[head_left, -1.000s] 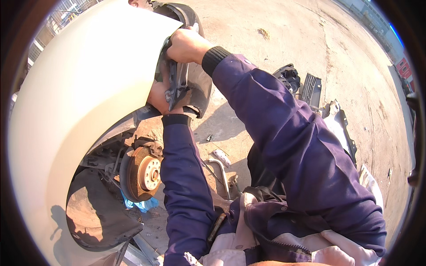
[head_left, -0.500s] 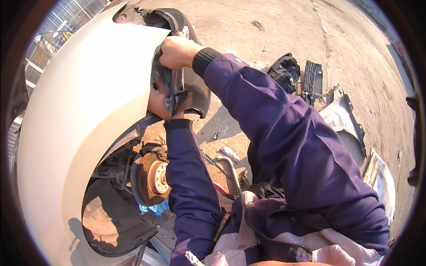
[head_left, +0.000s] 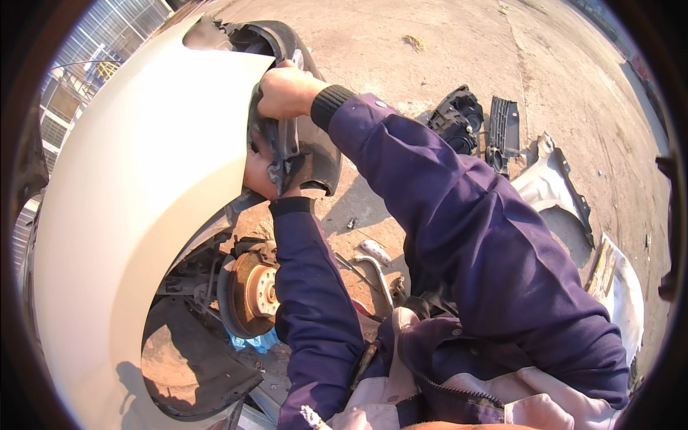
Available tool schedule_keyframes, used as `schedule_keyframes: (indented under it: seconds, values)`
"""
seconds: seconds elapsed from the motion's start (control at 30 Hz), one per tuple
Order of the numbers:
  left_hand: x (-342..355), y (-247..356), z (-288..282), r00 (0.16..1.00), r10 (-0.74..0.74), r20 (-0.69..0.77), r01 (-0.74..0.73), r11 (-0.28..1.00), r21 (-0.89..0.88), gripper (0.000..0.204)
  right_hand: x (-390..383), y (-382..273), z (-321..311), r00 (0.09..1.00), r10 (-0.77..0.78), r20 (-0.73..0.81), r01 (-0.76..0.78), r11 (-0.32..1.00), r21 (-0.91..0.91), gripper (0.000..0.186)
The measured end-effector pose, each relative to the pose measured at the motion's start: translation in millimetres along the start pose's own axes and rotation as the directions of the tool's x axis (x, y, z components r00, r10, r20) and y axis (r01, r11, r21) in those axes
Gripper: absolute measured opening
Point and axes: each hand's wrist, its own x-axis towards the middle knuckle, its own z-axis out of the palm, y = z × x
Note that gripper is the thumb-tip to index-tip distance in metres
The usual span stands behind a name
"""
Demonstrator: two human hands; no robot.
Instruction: The person uses a screwdriver to remove screws from a car bumper and then uses a hammer to adjust the bumper. They then attach the bumper to the car.
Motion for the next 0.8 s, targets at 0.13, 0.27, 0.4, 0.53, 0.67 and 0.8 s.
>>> schedule_keyframes:
  seconds: [0.13, 0.27, 0.4, 0.53, 0.67, 0.8]
  values:
    - [-2.0, 0.7, -1.3, 1.000, -0.021, 0.024, 0.022, 0.998, -0.060, 0.040, 1.0, 0.2, 2.0, 0.991, -0.134, 0.030, 0.137, 0.968, -0.209, 0.031]
    - [-4.6, 5.4, -2.6, 1.000, -0.029, 0.006, 0.029, 0.999, -0.036, 0.040, 4.7, 4.0, 2.9, 0.970, -0.236, 0.057, 0.242, 0.923, -0.301, 0.028]
    - [-3.2, 3.9, -1.6, 0.995, -0.101, 0.025, 0.100, 0.994, 0.033, 0.040, 8.4, 6.9, 0.9, 0.941, -0.282, 0.186, 0.333, 0.864, -0.378, 0.032]
    - [-1.8, 0.2, 1.1, 0.999, 0.024, -0.022, -0.025, 0.997, -0.074, 0.039, 4.3, 2.2, -2.6, 0.984, -0.117, 0.132, 0.140, 0.973, -0.184, 0.041]
    - [-1.3, 1.1, 2.1, 0.999, 0.034, -0.035, -0.038, 0.994, -0.101, 0.038, -3.6, -2.9, -10.6, 0.996, 0.015, 0.092, -0.018, 0.999, 0.029, 0.045]
    - [-1.2, 4.2, 0.0, 0.999, 0.043, -0.023, -0.046, 0.994, -0.104, 0.039, -2.3, -5.7, -19.9, 0.962, -0.111, 0.250, 0.168, 0.962, -0.218, 0.043]
